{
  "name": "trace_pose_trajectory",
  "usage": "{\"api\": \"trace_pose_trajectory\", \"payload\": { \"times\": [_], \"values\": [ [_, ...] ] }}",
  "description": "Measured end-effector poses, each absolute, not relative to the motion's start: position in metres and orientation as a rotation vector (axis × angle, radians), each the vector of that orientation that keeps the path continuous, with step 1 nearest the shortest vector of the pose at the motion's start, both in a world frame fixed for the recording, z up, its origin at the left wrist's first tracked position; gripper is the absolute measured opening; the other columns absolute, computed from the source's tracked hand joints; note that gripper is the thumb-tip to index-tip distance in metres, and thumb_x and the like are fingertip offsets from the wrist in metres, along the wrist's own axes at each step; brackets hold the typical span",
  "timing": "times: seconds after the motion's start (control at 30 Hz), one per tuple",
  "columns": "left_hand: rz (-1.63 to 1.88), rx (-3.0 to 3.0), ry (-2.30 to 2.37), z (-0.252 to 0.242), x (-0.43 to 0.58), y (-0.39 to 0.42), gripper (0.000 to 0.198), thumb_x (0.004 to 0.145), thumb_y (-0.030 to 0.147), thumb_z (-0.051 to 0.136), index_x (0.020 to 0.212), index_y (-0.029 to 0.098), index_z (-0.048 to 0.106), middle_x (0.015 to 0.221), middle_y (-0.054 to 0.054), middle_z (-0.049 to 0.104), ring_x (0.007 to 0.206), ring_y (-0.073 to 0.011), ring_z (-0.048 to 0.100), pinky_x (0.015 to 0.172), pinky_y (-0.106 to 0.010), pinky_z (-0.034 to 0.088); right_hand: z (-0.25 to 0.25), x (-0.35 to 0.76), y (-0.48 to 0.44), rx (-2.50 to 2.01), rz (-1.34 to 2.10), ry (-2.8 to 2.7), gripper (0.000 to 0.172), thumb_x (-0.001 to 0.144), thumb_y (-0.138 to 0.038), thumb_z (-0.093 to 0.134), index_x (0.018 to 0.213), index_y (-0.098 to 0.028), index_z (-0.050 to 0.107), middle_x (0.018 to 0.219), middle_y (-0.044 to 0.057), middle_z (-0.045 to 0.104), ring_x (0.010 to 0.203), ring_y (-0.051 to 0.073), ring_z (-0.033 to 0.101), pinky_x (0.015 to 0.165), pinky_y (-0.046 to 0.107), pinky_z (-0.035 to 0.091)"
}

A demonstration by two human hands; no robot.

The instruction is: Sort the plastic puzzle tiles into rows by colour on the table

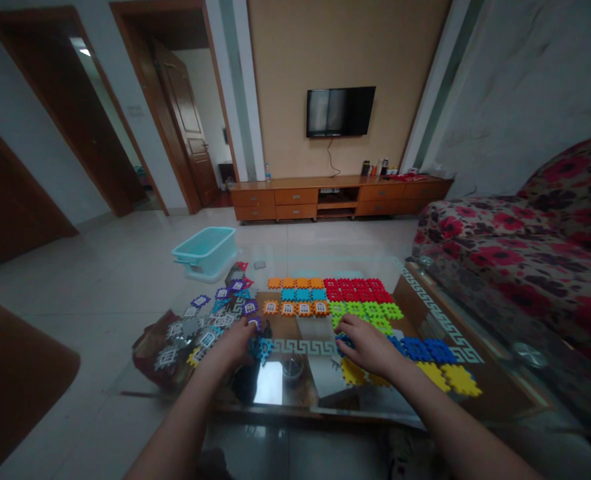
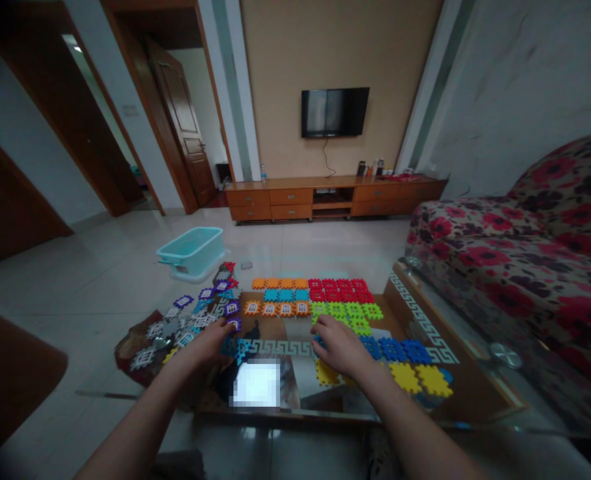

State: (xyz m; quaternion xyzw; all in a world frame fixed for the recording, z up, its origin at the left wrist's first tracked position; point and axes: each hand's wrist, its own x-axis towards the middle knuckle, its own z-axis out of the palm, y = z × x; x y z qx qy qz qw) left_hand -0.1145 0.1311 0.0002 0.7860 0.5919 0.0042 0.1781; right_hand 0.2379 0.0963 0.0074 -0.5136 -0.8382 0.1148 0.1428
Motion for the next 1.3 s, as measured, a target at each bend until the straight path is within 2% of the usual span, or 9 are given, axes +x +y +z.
{"api": "trace_pose_trajectory", "payload": {
  "times": [0.3, 0.43, 0.63, 0.9, 1.1, 1.2, 1.3],
  "values": [
    [-0.003, 2.194, 1.600, -0.006, -0.114, 0.135, 0.058, 0.058, 0.008, 0.072, 0.113, 0.022, 0.062, 0.132, -0.011, 0.053, 0.119, -0.0270, 0.053, 0.102, -0.032, 0.040, 0.010, 0.225, 0.090, -1.440, 0.376, -2.472, 0.018, 0.088, -0.028, 0.054, 0.101, -0.020, 0.065, 0.106, 0.010, 0.061, 0.099, 0.024, 0.060, 0.086, 0.033, 0.046],
    [-0.013, 2.208, 1.587, -0.001, -0.111, 0.133, 0.046, 0.060, 0.008, 0.069, 0.105, 0.018, 0.063, 0.127, -0.012, 0.056, 0.114, -0.0266, 0.055, 0.098, -0.033, 0.043, 0.012, 0.222, 0.089, -1.465, 0.400, -2.483, 0.020, 0.089, -0.027, 0.054, 0.101, -0.019, 0.066, 0.105, 0.010, 0.062, 0.098, 0.024, 0.060, 0.085, 0.033, 0.046],
    [0.037, 2.233, 1.555, 0.009, -0.107, 0.129, 0.033, 0.066, 0.009, 0.063, 0.097, 0.020, 0.064, 0.118, -0.010, 0.060, 0.110, -0.0251, 0.056, 0.095, -0.032, 0.044, 0.015, 0.219, 0.087, -1.472, 0.442, -2.480, 0.020, 0.088, -0.026, 0.054, 0.103, -0.020, 0.066, 0.108, 0.010, 0.063, 0.101, 0.024, 0.060, 0.087, 0.033, 0.044],
    [-0.064, 2.262, 1.611, 0.002, -0.114, 0.134, 0.025, 0.062, 0.015, 0.069, 0.086, 0.018, 0.066, 0.109, -0.011, 0.062, 0.101, -0.0262, 0.059, 0.086, -0.031, 0.046, 0.015, 0.219, 0.087, -1.474, 0.479, -2.457, 0.021, 0.089, -0.026, 0.054, 0.103, -0.019, 0.067, 0.108, 0.011, 0.063, 0.101, 0.024, 0.060, 0.088, 0.032, 0.045],
    [-0.075, 2.211, 1.702, 0.010, -0.117, 0.133, 0.030, 0.062, 0.015, 0.066, 0.093, 0.016, 0.063, 0.105, -0.013, 0.064, 0.095, -0.0260, 0.062, 0.080, -0.031, 0.046, 0.014, 0.218, 0.086, -1.472, 0.487, -2.457, 0.023, 0.088, -0.026, 0.054, 0.106, -0.020, 0.067, 0.108, 0.010, 0.063, 0.101, 0.024, 0.060, 0.089, 0.033, 0.044],
    [-0.036, 2.201, 1.695, 0.016, -0.115, 0.132, 0.032, 0.064, 0.019, 0.065, 0.096, 0.016, 0.060, 0.101, -0.011, 0.065, 0.095, -0.0259, 0.062, 0.081, -0.032, 0.046, 0.013, 0.218, 0.087, -1.475, 0.484, -2.460, 0.022, 0.088, -0.026, 0.054, 0.105, -0.020, 0.067, 0.108, 0.010, 0.063, 0.101, 0.023, 0.060, 0.088, 0.032, 0.044],
    [0.068, 2.237, 1.663, 0.017, -0.109, 0.133, 0.029, 0.071, 0.023, 0.060, 0.099, 0.017, 0.058, 0.105, -0.011, 0.065, 0.099, -0.0247, 0.060, 0.085, -0.032, 0.045, 0.011, 0.218, 0.087, -1.480, 0.478, -2.470, 0.021, 0.088, -0.026, 0.053, 0.103, -0.020, 0.067, 0.106, 0.010, 0.063, 0.100, 0.023, 0.060, 0.087, 0.032, 0.044]
  ]
}}
